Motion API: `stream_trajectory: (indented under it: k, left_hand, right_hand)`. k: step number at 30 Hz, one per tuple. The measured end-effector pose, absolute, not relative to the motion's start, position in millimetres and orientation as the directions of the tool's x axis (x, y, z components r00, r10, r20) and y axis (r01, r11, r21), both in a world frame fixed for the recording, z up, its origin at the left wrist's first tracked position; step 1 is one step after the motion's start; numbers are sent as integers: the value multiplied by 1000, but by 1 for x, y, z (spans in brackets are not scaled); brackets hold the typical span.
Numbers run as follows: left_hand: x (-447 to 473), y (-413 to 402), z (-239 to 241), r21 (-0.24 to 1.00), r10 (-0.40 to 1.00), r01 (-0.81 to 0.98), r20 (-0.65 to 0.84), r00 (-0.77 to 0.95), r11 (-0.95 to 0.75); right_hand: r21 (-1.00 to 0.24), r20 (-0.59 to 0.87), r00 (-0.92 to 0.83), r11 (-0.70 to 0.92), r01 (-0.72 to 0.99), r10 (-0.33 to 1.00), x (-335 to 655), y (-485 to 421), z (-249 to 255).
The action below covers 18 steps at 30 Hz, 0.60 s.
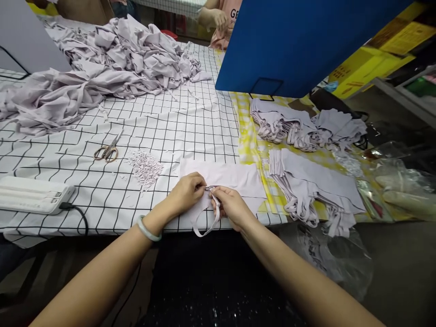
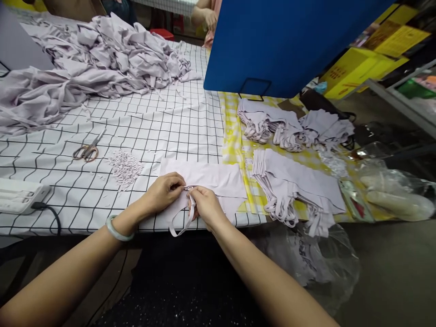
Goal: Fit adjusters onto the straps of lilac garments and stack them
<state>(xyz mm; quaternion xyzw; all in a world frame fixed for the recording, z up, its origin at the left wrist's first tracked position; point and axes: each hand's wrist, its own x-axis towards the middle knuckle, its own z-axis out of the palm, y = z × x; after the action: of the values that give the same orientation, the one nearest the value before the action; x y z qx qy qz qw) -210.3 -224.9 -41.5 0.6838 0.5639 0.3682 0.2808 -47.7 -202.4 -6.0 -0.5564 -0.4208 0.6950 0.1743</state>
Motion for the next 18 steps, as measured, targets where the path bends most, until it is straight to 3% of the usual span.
stream_trajectory:
  k: [11, 18]
  left_hand:
    - [-210, -223, -34, 810, 993, 574, 88, 84, -120]
    - [-209, -224, -37, 831, 993, 543, 97, 65, -117]
  right_hand:
    - [-772, -635, -342, -588, 241, 693, -54, -199, -10]
    - [-825, -564, -282, -541, 160, 776, -52, -198, -13]
